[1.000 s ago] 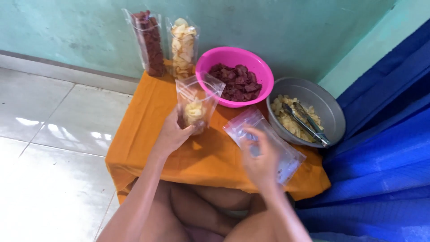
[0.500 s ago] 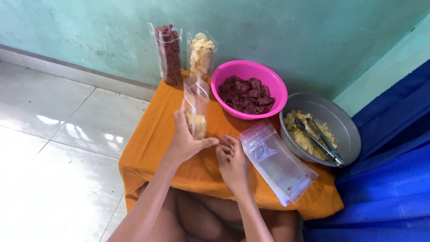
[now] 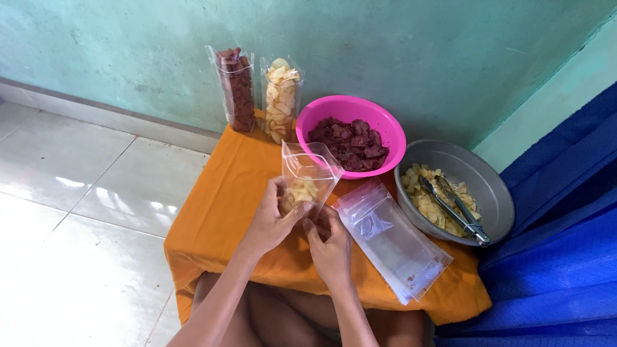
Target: Manually packing chips into plastic bags using tongs
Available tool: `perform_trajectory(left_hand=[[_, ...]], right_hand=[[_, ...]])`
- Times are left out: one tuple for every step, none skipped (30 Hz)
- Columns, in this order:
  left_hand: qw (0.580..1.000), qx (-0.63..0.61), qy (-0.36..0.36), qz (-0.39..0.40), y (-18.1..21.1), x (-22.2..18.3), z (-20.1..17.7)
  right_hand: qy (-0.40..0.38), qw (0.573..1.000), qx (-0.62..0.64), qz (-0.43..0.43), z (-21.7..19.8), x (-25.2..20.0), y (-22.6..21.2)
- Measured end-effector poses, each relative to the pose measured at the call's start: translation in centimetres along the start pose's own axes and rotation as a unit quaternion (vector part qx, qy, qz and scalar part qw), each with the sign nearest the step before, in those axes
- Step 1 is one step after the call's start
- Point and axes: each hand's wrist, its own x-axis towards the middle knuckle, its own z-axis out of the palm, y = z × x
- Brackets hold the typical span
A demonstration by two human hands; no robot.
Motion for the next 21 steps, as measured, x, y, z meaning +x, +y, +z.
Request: perform_trajectory(left_hand=[[1.000, 0.001, 0.000, -0.001, 0.0, 0.1, -0.2], [0.999, -0.007, 0.030, 0.011, 0.0, 0.2, -0.3], [0.998, -0.014, 0.061, 0.021, -0.1, 0.2, -0.5], [0.998, -0.014, 0.061, 0.020, 0.4, 0.2, -0.4], [0.998, -0.052, 0.036, 0.020, 1.0, 0.1, -0.2], [0.996, -0.089, 0.012, 0.020, 1.5, -0.1, 0.0], [0.996, -0.090, 0.012, 0.021, 0.4, -0.2, -0.1], [0.996, -0.081, -0.030, 0.015, -0.6, -0.4, -0.2], [0.994, -0.071, -0.077, 0.008, -1.6, -0.6, -0.4], [0.994, -0.071, -0.081, 0.007, -1.9, -0.1, -0.8], [0.994, -0.013, -0.098, 0.046, -2.4, 0.0, -0.9], [0.989, 0.045, -0.114, 0.085, -3.0, 0.0, -1.1], [0.989, 0.044, -0.114, 0.084, -2.8, -0.2, -1.2], [0.992, 0.028, -0.110, 0.063, -2.5, -0.3, -1.3], [0.993, 0.013, -0.107, 0.042, -2.4, -0.4, -1.4], [0.993, 0.013, -0.107, 0.042, -2.2, -0.5, -1.6], [0.997, -0.030, -0.065, 0.014, -2.1, -0.6, -1.9], [0.997, -0.073, -0.024, -0.013, -2.0, -0.7, -2.2], [0.997, -0.073, -0.024, -0.017, -2.2, -0.9, -2.2], [0.995, -0.094, 0.019, -0.009, -2.3, -1.1, -2.2], [0.991, -0.115, 0.062, 0.003, -2.4, -1.0, -2.2]], right_hand=[[0.000, 1.000, 0.001, 0.001, -0.1, 0.1, 0.2], [0.012, 1.000, -0.009, 0.009, -0.1, 0.1, 0.4], [0.024, 0.999, -0.020, 0.018, -0.2, 0.1, 0.7], [0.024, 0.999, -0.019, 0.019, -0.2, 0.2, 0.5], [0.029, 0.999, -0.025, -0.011, -0.2, 0.1, 0.2], [0.034, 0.998, -0.031, -0.042, -0.2, 0.0, 0.0], [0.034, 0.998, -0.031, -0.043, -0.4, -0.2, -0.8], [0.027, 0.999, -0.031, -0.015, -0.6, -0.4, -1.6], [0.024, 0.999, -0.028, 0.016, -0.7, -0.8, -2.5], [0.028, 0.999, -0.028, 0.017, -0.4, -0.5, -2.5], [0.012, 1.000, -0.026, 0.012, -0.3, -0.4, -2.3], [-0.004, 1.000, -0.024, 0.006, -0.2, -0.3, -2.1], [-0.005, 1.000, -0.025, 0.007, -0.2, -0.1, -1.7], [-0.021, 0.998, -0.056, 0.004, -0.2, 0.1, -1.3], [-0.036, 0.996, -0.084, 0.001, -0.1, 0.4, -0.9], [-0.036, 0.996, -0.085, 0.001, 0.1, 0.8, -2.0], [-0.028, 0.998, -0.061, -0.010, 0.3, 1.1, -3.1], [-0.020, 0.999, -0.037, -0.020, 0.5, 1.4, -4.1], [-0.020, 0.999, -0.038, -0.016, 0.5, 1.8, -4.2], [-0.019, 0.999, -0.014, -0.022, 0.4, 2.2, -4.3], [-0.018, 0.999, 0.011, -0.032, 0.5, 2.8, -4.5]])
